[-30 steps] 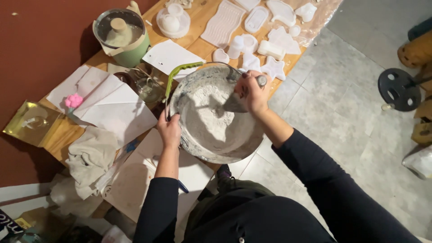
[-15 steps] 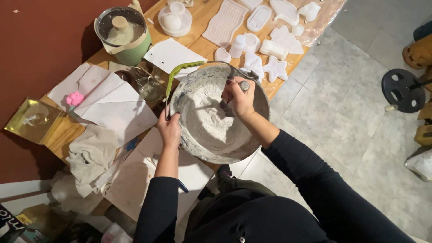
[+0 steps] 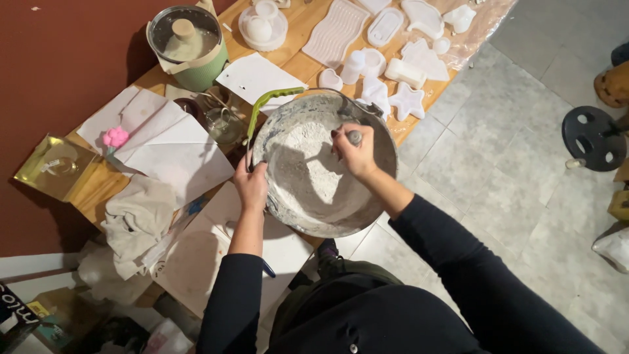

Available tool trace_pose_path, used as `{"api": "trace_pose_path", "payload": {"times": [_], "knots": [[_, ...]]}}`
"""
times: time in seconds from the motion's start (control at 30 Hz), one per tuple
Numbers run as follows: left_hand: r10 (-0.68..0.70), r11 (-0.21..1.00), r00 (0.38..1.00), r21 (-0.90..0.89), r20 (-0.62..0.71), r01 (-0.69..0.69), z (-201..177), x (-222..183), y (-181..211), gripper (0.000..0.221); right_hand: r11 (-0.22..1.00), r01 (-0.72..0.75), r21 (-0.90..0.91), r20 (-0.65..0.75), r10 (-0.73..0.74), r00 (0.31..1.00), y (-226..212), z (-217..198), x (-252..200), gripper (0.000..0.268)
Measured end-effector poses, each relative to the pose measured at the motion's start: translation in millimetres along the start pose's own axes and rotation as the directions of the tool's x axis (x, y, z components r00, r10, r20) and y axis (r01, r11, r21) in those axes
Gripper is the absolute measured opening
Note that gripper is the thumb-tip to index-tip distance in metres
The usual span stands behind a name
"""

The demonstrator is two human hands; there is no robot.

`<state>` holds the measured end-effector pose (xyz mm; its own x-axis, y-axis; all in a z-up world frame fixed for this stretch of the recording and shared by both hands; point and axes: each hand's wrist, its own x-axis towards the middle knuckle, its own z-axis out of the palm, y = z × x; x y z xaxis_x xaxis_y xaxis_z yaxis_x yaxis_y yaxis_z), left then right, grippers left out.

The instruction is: Mixing a white powder substance with water in a bucket using a spatula.

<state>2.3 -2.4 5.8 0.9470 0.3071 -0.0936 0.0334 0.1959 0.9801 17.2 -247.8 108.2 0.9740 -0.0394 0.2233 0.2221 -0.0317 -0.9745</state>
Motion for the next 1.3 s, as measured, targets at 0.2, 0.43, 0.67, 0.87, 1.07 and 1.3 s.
{"api": "trace_pose_path", "payload": {"times": [0.2, 0.43, 0.67, 0.87, 1.07, 1.3], "knots": [[-0.009, 1.0, 1.0, -0.028, 0.011, 0.01, -1, 0, -1, 0.04, 0.989, -0.041, 0.141, -0.046, 0.047, 0.998, -22, 29, 4, 0.031], [-0.012, 1.0, 1.0, 0.012, -0.007, 0.012, 0, 0, 5, 0.038, 0.92, -0.036, 0.389, -0.034, 0.053, 0.998, -67, 54, 5, 0.028], [0.04, 0.998, 0.999, 0.056, 0.019, -0.041, -2, 1, 3, 0.038, 0.955, -0.095, 0.281, 0.149, 0.055, 0.987, -22, 94, -20, 0.021], [0.009, 1.0, 1.0, 0.021, 0.026, -0.01, -6, -3, -2, 0.038, 0.972, -0.13, 0.198, 0.137, 0.104, 0.985, -5, 59, -12, 0.023], [0.023, 1.0, 0.999, -0.008, 0.028, -0.023, -2, -4, 3, 0.039, 0.985, -0.139, 0.098, 0.182, 0.12, 0.976, -11, -13, 16, 0.025], [0.0, 1.0, 1.0, -0.001, 0.027, 0.0, -1, -1, 6, 0.038, 0.992, 0.096, -0.08, 0.368, -0.061, 0.928, -64, -7, 16, 0.008]]}}
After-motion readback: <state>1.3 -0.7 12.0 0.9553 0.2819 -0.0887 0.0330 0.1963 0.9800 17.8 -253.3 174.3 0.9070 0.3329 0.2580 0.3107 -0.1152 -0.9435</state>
